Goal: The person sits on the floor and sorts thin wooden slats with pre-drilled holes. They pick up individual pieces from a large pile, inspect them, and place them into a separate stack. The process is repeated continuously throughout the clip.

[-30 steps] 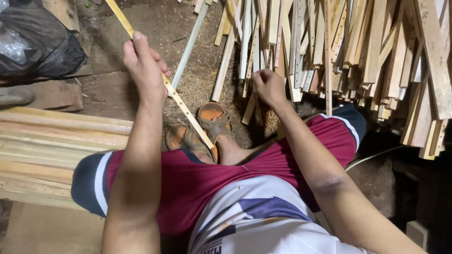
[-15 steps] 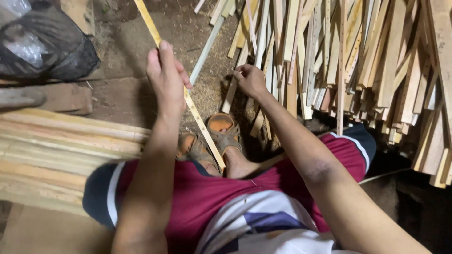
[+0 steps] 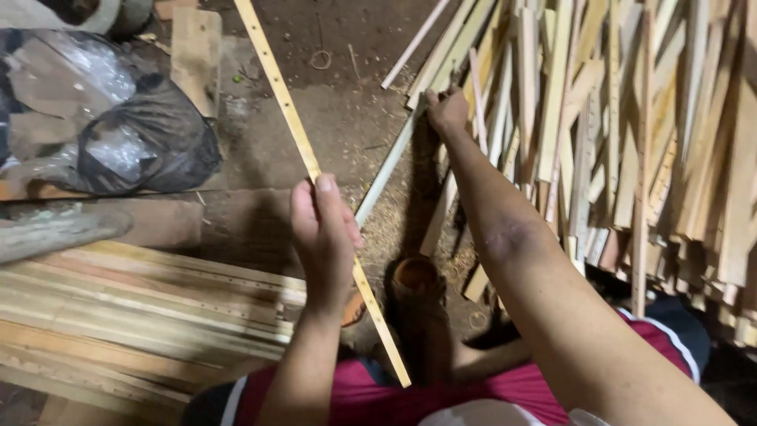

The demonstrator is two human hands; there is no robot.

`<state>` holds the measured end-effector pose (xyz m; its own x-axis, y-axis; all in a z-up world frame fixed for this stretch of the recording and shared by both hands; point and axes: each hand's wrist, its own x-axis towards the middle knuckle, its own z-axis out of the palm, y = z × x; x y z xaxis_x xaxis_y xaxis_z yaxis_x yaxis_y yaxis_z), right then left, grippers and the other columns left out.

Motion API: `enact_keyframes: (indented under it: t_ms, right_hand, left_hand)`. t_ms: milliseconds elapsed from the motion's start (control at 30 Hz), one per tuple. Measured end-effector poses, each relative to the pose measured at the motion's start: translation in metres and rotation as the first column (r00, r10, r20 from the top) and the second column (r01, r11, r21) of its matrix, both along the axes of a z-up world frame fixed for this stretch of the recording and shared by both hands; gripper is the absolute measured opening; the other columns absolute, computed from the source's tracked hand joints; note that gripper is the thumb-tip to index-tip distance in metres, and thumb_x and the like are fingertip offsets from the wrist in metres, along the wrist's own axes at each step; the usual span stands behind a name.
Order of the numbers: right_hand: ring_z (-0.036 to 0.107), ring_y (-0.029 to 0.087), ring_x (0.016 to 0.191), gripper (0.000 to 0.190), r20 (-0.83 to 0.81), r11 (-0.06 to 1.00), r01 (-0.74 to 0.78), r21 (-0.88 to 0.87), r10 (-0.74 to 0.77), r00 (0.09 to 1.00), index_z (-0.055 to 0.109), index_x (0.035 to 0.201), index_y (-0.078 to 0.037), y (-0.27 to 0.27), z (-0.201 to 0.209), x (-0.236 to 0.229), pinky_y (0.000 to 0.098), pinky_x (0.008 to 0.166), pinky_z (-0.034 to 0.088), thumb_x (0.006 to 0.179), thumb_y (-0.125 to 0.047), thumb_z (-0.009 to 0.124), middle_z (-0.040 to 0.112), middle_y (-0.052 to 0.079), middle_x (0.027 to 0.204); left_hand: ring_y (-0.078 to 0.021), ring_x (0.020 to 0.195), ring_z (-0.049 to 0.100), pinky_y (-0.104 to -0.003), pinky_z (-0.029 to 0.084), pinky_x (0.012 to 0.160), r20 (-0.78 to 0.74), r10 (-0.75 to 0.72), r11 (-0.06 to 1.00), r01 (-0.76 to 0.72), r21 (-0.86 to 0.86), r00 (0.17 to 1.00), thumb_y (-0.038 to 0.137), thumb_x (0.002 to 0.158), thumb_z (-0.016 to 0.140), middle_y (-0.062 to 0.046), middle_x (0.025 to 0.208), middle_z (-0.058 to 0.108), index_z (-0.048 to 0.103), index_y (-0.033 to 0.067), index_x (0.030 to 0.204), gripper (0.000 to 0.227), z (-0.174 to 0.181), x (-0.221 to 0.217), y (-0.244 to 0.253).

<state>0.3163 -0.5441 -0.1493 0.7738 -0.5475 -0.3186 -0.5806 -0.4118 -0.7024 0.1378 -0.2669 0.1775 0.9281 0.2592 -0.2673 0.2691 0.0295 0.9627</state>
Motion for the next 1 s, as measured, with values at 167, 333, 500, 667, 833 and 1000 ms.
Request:
enact_keyframes:
  t_ms: [167,333,500,667,833,1000]
  right_hand:
    - [0.069,0.032,0.116,0.041,-0.158,0.997,0.057,-0.043,-0.064,0.985,0.074,0.112,-0.018,-0.009,-0.042,0.02,0.0506,0.094,0.055,0.085,-0.05,0.075,0.073,0.01,0.117]
    - [0.078,0.035,0.068,0.025,0.023,0.73,0.28,0.624,-0.375,0.927,0.068,0.101,0.009,0.01,0.043,-0.035,0.0485,0.058,0.066,0.082,-0.007,0.072,0.068,0.025,0.077]
    - [0.074,0.028,0.101,0.024,-0.132,0.42,0.279,0.864,-0.345,0.929,0.057,0.114,0.006,0.034,0.11,-0.097,0.0414,0.087,0.064,0.099,-0.011,0.054,0.061,0.015,0.101]
    - [0.07,0.035,0.103,0.039,-0.022,0.859,0.193,0.474,-0.208,0.978,0.063,0.109,-0.002,0.024,0.047,-0.092,0.0461,0.086,0.062,0.099,-0.04,0.061,0.062,0.019,0.104]
    - [0.071,0.048,0.1,0.044,-0.245,0.967,-0.069,-0.247,0.007,0.969,0.071,0.098,0.003,0.015,0.003,-0.048,0.0575,0.083,0.06,0.087,-0.04,0.072,0.071,0.028,0.093]
    - [0.07,0.043,0.107,0.059,-0.104,0.981,-0.12,-0.153,0.105,0.989,0.065,0.107,-0.007,0.046,0.018,0.013,0.0547,0.092,0.058,0.085,-0.061,0.075,0.073,0.02,0.101]
  left_hand:
    - [-0.0162,0.037,0.055,-0.027,0.048,0.042,-0.02,-0.031,0.998,0.032,0.052,0.999,0.04,0.106,0.047,-0.004,0.049,0.052,0.061,0.001,0.098,0.043,-0.007,0.006,0.006]
    - [-0.0145,0.037,0.054,-0.025,0.044,0.039,0.011,-0.039,0.999,0.039,0.025,0.999,0.036,0.107,0.048,-0.004,0.049,0.05,0.06,0.0002,0.096,0.039,-0.012,0.007,0.002]
    - [-0.0163,0.038,0.056,-0.027,0.047,0.04,0.019,-0.067,0.997,0.066,0.041,0.998,0.035,0.106,0.049,-0.006,0.05,0.053,0.059,0.001,0.097,0.036,-0.013,0.007,-0.01]
    - [-0.0151,0.04,0.057,-0.027,0.048,0.039,0.02,-0.059,0.996,0.058,0.062,0.998,0.032,0.107,0.049,-0.007,0.055,0.055,0.061,-0.0002,0.101,0.035,-0.022,-0.001,-0.016]
    - [-0.0146,0.043,0.057,-0.026,0.048,0.039,-0.003,-0.042,0.998,0.042,0.053,0.999,0.034,0.106,0.05,-0.007,0.06,0.055,0.06,-0.0004,0.102,0.036,-0.02,0.001,-0.014]
    - [-0.0186,0.041,0.058,-0.031,0.048,0.038,-0.077,-0.037,0.996,0.044,0.083,0.996,0.039,0.103,0.051,-0.01,0.059,0.057,0.06,-0.0009,0.102,0.041,-0.019,0.002,-0.012]
